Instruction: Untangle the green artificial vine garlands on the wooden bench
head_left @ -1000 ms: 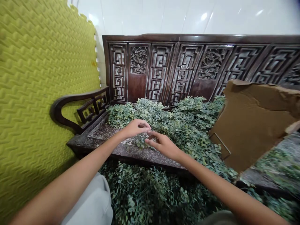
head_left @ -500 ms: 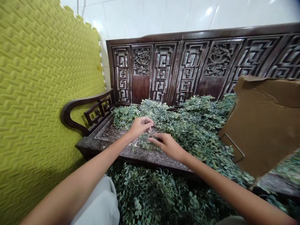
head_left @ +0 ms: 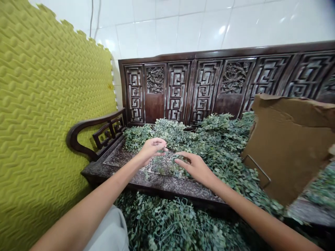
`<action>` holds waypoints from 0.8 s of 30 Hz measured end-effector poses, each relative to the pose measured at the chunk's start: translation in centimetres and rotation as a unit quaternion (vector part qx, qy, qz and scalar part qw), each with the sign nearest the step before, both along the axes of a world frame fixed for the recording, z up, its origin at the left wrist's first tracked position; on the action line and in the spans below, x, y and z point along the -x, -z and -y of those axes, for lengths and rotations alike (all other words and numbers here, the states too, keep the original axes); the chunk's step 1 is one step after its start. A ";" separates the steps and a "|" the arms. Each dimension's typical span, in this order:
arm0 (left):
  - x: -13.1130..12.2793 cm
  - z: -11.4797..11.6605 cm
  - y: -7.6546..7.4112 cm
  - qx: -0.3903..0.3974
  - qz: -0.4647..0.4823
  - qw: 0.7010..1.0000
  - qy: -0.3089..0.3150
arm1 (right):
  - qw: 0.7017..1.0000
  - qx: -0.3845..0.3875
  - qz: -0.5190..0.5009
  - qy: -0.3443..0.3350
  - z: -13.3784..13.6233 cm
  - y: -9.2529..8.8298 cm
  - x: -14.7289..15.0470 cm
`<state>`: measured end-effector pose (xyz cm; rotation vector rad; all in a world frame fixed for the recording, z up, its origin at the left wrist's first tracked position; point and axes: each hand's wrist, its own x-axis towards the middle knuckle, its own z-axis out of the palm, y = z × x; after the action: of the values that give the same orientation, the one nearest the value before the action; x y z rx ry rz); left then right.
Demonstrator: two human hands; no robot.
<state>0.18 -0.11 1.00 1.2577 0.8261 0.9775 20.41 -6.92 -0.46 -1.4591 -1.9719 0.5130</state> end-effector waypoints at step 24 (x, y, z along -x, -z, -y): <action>0.3 1.4 1.0 -0.377 -0.347 0.849 0.132 | 0.995 -0.037 0.092 0.028 1.5 -0.8 0.3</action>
<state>-0.09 -1.54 -0.04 2.4319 0.7845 0.6100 20.15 -8.46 0.36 -1.5584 -2.0602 0.2872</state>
